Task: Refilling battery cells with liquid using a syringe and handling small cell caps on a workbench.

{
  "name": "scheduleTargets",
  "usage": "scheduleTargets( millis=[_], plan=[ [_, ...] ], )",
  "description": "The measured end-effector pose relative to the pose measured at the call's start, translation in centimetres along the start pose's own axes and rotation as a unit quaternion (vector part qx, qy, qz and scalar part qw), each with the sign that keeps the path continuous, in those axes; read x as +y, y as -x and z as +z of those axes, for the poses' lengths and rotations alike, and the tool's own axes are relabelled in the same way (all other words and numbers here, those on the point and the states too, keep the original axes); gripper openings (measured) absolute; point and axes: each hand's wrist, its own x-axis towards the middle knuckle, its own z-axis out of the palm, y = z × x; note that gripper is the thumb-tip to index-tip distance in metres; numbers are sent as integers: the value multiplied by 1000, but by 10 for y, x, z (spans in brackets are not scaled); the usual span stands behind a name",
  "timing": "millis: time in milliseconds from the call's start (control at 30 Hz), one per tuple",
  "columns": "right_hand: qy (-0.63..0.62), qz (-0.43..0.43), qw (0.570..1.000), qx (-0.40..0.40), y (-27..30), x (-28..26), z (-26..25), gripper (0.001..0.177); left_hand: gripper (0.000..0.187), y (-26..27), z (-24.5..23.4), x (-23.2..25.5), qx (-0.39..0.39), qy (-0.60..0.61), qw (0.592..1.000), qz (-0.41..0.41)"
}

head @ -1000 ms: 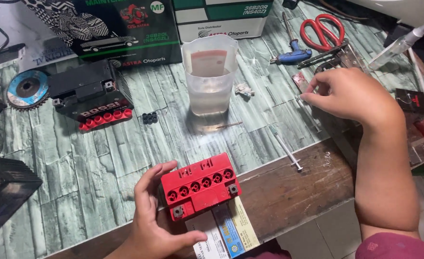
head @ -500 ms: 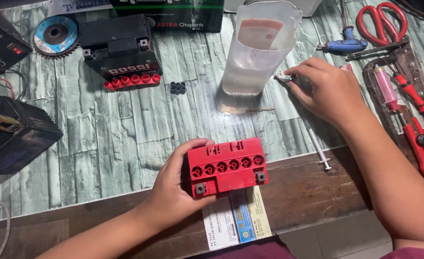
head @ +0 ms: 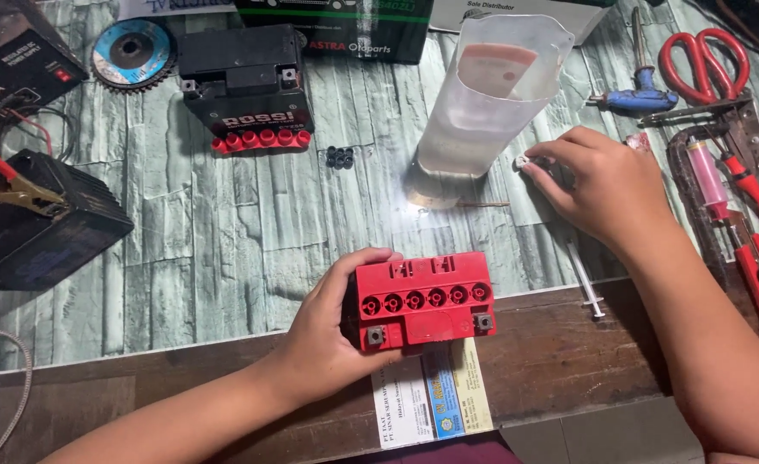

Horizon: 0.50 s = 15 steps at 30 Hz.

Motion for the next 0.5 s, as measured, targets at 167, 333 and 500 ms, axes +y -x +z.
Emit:
scheduleTargets(
  millis=[167,333,500],
  plan=[
    [23,-2,1000,10,1,-2,0,19,92,0,0,-1,-9,6,1000,-4],
    [0,39,999,-23,1,-6,-10,20,91,0,0,0,-14,6,1000,-7],
    [-4,72,997,-29,6,0,-10,19,90,0,0,1,-3,-1,1000,-1]
  ],
)
